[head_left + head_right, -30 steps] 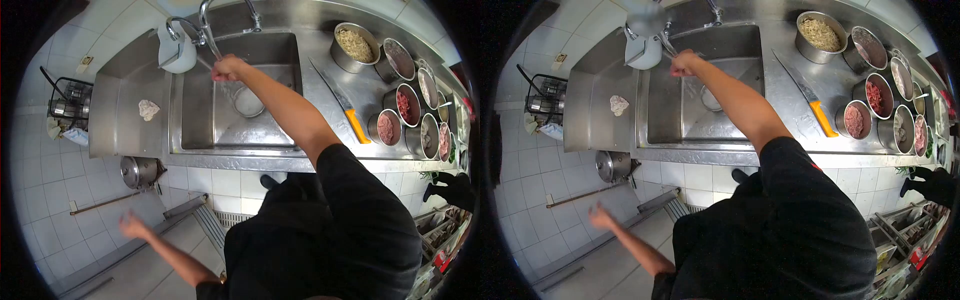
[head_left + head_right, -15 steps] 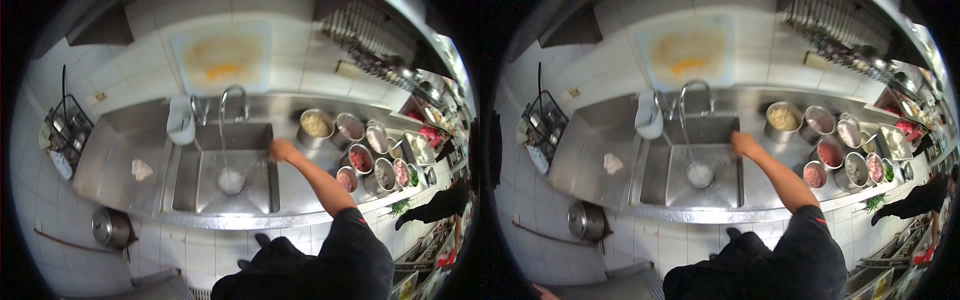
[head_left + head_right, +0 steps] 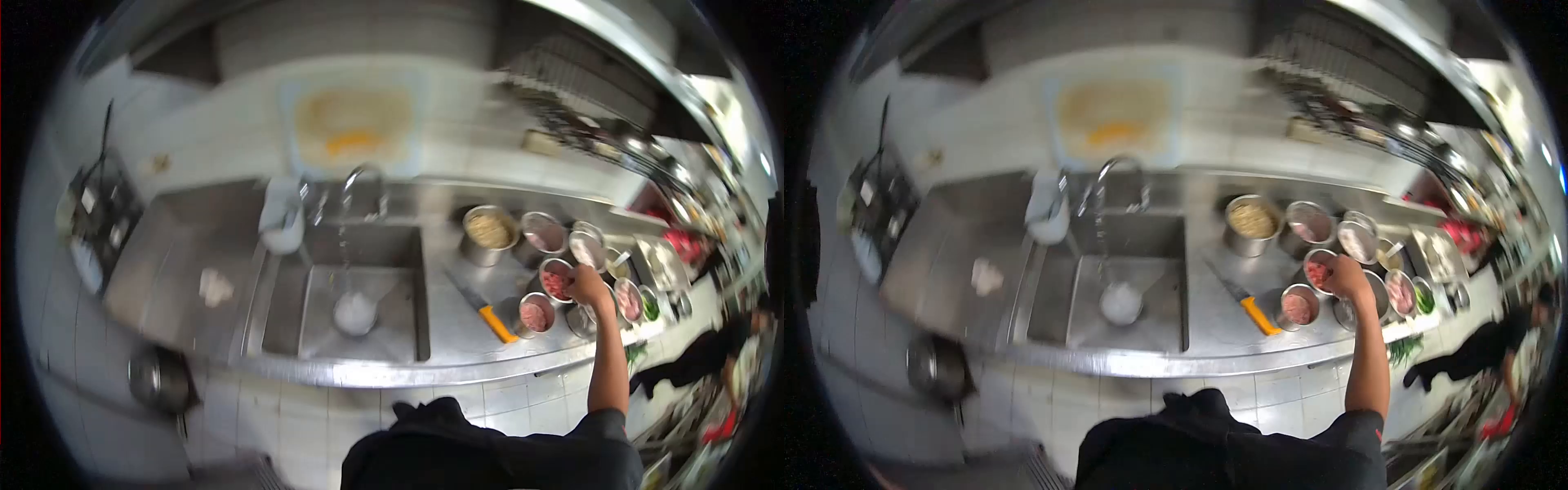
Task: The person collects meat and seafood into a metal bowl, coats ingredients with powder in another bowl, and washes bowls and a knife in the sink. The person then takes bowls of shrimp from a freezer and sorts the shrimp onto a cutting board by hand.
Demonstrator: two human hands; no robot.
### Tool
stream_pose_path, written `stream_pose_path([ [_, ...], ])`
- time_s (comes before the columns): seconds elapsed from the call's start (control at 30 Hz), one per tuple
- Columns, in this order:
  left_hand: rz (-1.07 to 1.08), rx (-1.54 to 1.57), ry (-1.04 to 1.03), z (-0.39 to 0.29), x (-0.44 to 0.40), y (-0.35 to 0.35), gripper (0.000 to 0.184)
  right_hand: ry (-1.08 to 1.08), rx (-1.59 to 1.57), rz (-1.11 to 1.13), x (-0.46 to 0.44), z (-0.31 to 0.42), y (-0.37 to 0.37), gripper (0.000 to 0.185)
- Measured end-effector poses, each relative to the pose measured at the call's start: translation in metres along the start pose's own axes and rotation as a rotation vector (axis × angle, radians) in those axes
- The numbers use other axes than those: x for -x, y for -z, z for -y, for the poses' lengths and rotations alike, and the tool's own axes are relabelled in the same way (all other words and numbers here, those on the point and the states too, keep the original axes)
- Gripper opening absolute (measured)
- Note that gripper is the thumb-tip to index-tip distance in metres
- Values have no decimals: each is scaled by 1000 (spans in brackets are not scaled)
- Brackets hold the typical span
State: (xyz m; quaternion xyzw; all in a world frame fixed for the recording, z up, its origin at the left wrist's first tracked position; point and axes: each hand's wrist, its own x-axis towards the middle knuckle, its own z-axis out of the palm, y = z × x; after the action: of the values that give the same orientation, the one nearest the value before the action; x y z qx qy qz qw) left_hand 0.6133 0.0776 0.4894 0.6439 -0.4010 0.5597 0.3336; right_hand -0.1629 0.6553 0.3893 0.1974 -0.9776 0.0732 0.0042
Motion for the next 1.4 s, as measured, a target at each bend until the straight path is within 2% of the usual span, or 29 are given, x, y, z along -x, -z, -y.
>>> stream_pose_path([
  [0.03,225,-146,40,13,-2,-14,34,88,-32,43,-7,16,-8,11],
  [0.07,183,289,389,23,0,-29,32,159,-81,150,-24,22,-29,13],
  [0.1,275,209,297,62,7,-75,58,371,-169,146,-41,28,-56,11],
  [0.13,366,146,218,94,12,-101,84,274,-326,265,-49,54,-60,10],
  [0.17,361,121,223,98,18,-82,84,162,-477,370,-58,82,-58,8],
  [0.23,352,100,392,59,20,-4,65,239,-561,287,-79,110,-46,7],
  [0.27,295,119,416,31,21,55,73,304,-643,202,-90,124,-39,8],
  [0.3,287,90,412,26,26,89,73,288,-844,289,-100,137,-31,7],
  [0.4,119,99,399,20,45,191,64,430,-970,86,-162,182,-30,11],
  [0.47,154,504,684,6,52,257,49,409,-937,-186,-246,196,-45,18],
  [0.5,147,440,688,17,61,272,49,452,-876,-316,-285,198,-45,24],
  [0.53,69,540,738,34,71,291,42,501,-845,-386,-323,193,-41,28],
  [0.57,-14,619,776,53,79,317,36,757,-709,-446,-390,172,-50,33],
  [0.6,61,195,460,61,80,348,33,592,-759,-478,-406,183,-38,35],
  [0.63,156,-219,148,65,83,377,31,468,-1010,-251,-445,189,-29,35],
  [0.67,162,-329,102,90,91,398,32,541,-606,-305,-495,182,-25,42],
  [0.73,175,-499,44,102,84,438,35,470,-643,-215,-518,199,-34,44],
  [0.8,-160,281,953,60,66,457,40,454,-670,-172,-527,219,-50,46],
  [0.93,-185,179,948,211,112,522,39,493,-683,-137,-542,251,-76,50],
  [1.0,-363,180,980,187,90,525,44,523,-690,-125,-550,269,-87,52],
  [1.03,-503,306,979,144,74,513,47,534,-703,-131,-552,277,-90,54],
  [1.1,-682,120,1034,123,58,502,48,544,-717,-155,-555,287,-89,56],
  [1.13,-587,-162,665,104,54,498,45,546,-725,-168,-555,290,-87,57],
  [1.17,-607,-640,273,105,57,494,38,548,-739,-190,-554,291,-82,59],
  [1.2,-609,-675,48,95,49,483,36,555,-749,-207,-553,292,-78,60],
  [1.27,-648,-315,-78,37,34,430,31,570,-771,-264,-544,291,-58,62],
  [1.33,-688,345,110,-18,31,360,30,592,-797,-321,-536,290,-38,65],
  [1.37,-459,71,127,-28,42,342,30,610,-813,-348,-532,290,-28,66],
  [1.4,-330,166,214,-47,54,314,32,626,-820,-375,-527,291,-18,68],
])
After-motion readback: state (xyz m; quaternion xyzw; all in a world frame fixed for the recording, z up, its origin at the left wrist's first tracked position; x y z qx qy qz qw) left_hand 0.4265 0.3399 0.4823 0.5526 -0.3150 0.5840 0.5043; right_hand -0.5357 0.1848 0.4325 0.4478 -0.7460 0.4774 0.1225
